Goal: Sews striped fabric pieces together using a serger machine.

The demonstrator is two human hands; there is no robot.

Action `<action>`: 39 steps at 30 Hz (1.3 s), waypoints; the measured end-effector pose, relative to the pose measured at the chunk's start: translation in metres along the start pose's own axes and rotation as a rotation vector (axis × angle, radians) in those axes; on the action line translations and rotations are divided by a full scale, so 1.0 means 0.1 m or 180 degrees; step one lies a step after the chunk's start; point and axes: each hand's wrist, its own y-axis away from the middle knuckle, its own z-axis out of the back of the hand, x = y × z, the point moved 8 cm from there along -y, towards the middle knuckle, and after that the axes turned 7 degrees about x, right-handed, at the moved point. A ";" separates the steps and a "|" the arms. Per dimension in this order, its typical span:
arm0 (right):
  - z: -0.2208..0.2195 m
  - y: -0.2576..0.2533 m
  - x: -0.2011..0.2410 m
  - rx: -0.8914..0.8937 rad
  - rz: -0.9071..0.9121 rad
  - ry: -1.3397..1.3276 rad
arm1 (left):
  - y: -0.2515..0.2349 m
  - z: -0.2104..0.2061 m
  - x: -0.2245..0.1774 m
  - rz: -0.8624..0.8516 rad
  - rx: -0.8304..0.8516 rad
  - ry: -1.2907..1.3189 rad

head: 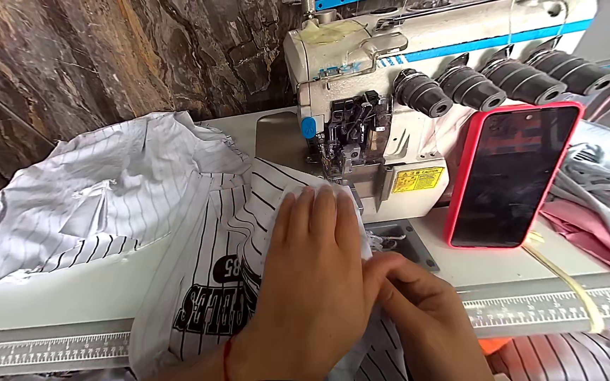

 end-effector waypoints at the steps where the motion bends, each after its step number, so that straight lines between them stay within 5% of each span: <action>1: 0.00 0.00 0.03 -0.0008 0.0060 0.0069 | 0.00 -0.02 0.00 0.0058 0.0003 -0.0030; 16: 0.00 -0.17 0.12 -0.0279 0.0562 0.0586 | -0.04 -0.10 0.25 -0.0022 -0.0107 0.0616; 22: 0.00 -0.28 0.06 -0.0277 0.0306 0.0692 | -0.20 -0.14 0.55 -0.0147 0.0126 0.0688; 27: -0.02 -0.07 0.01 0.0290 0.0239 0.0381 | 0.42 0.19 0.24 -0.0086 -0.0436 0.1426; 30: -0.02 0.11 -0.02 0.0433 0.0003 0.0343 | 0.79 -0.06 -0.07 0.0297 -0.0338 0.2031; 33: -0.02 0.18 -0.04 0.0518 -0.0077 0.0395 | 0.92 -0.32 0.02 0.0780 -0.0485 0.1718; 39: -0.07 0.23 -0.01 0.0635 -0.0032 0.0535 | 0.94 -0.12 0.19 0.0743 -0.1000 0.2025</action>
